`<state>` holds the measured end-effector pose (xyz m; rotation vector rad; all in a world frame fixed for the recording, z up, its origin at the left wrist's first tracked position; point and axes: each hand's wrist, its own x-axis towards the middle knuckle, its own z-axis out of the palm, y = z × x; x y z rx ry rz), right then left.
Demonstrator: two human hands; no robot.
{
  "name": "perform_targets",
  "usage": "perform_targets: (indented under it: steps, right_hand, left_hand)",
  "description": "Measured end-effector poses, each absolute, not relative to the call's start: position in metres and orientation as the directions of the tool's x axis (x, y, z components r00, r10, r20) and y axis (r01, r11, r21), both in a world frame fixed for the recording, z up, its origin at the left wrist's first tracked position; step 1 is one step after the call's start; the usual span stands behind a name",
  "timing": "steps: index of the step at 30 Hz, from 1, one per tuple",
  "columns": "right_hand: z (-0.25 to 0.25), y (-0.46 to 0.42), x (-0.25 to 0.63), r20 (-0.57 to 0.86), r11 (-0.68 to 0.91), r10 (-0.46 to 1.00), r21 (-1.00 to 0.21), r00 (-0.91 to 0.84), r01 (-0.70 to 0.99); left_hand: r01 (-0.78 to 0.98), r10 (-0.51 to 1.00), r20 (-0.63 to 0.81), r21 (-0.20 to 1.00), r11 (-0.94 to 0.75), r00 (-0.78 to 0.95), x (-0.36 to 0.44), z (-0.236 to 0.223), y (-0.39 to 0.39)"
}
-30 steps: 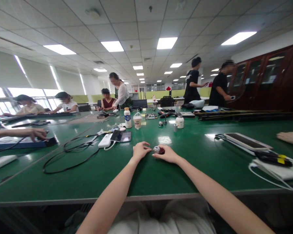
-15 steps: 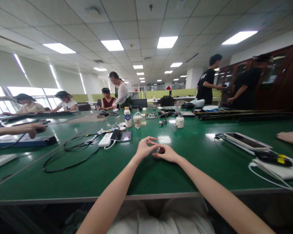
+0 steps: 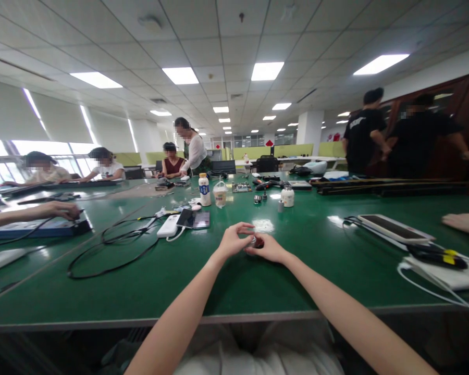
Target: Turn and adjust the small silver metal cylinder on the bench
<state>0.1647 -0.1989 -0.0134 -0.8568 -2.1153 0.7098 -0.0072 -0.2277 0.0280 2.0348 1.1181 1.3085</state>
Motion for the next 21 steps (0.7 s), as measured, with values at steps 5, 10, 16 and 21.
perform_targets:
  steps: [5,10,16,21]
  right_hand:
    - [-0.013,-0.2,0.164,0.415,0.619,0.755,-0.705,-0.507,0.345]
    - [-0.01,-0.202,0.164,0.413,0.618,0.758,-0.703,-0.506,0.353]
    - [-0.008,-0.205,0.164,0.414,0.617,0.763,-0.696,-0.497,0.366]
    - [-0.008,-0.204,0.165,0.41,0.616,0.764,-0.693,-0.499,0.374]
  left_hand:
    - [0.429,0.821,0.545,0.71,-0.559,0.168,-0.009,0.027,-0.229]
    - [0.452,0.831,0.545,0.718,-0.529,0.108,-0.007,0.029,-0.23]
    - [0.552,0.874,0.484,0.742,-0.381,-0.047,-0.021,0.026,-0.219]
    - [0.68,0.949,0.313,0.703,-0.207,-0.033,-0.032,0.011,-0.212]
